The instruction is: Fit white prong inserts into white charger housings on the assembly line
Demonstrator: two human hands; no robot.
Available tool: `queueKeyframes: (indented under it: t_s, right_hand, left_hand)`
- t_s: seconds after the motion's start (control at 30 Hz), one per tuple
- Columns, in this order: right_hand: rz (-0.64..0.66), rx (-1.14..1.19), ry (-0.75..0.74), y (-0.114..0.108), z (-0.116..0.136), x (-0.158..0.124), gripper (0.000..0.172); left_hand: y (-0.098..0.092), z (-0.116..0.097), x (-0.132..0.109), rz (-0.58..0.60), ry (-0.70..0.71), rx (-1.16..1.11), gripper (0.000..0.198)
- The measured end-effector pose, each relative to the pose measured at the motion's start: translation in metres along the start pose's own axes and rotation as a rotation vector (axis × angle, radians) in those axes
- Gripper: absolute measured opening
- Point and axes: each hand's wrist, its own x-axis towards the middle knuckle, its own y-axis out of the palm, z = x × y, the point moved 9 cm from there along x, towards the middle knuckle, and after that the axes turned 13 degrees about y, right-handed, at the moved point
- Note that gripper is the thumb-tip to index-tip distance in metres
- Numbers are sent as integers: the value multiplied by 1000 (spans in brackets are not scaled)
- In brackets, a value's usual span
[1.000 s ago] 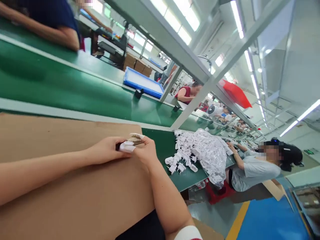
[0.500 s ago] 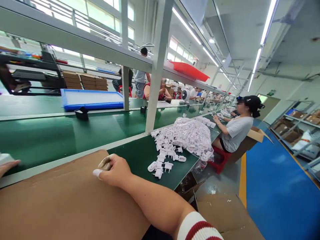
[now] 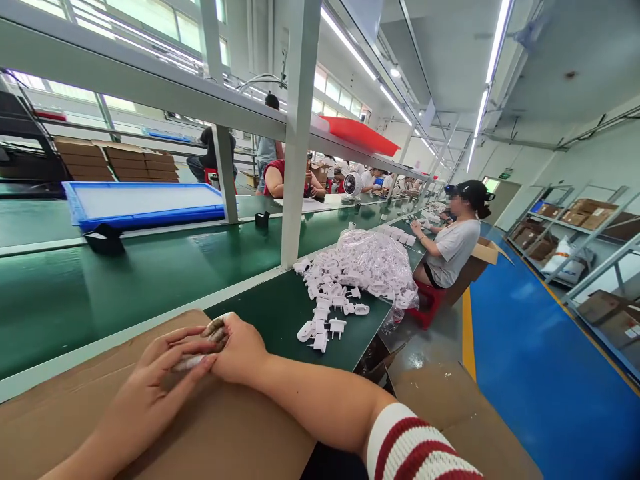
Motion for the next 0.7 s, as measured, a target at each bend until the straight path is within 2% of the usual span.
queueKeyframes:
  t_s: [0.1, 0.23, 0.3, 0.4, 0.47, 0.53, 0.6, 0.7]
  right_hand:
    - [-23, 10, -88, -1, 4, -1, 62]
    - [-59, -38, -200, 0, 7, 1, 80]
    - [-54, -94, -209, 4, 4, 3, 88]
    - [-65, -134, -190, 6, 0, 6, 89]
    - [-71, -130, -180, 3, 0, 5, 93]
    - [-39, -122, -177, 0, 4, 1, 95]
    - [58, -131, -165, 4, 7, -3, 77]
    - [184, -130, -101, 14, 5, -2, 34]
  left_hand:
    - [1, -8, -6, -28, 41, -57, 47]
    - [3, -1, -10, 40, 78, -72, 31]
    - [9, 0, -13, 82, 129, -85, 29]
    - [19, -9, -16, 139, 213, -93, 28]
    - [13, -16, -14, 85, 225, -48, 28]
    - [-2, -19, -11, -33, 174, 43, 32]
    - [-17, -20, -8, -117, 122, 133, 38]
    - [-23, -26, -3, -79, 228, 158, 36]
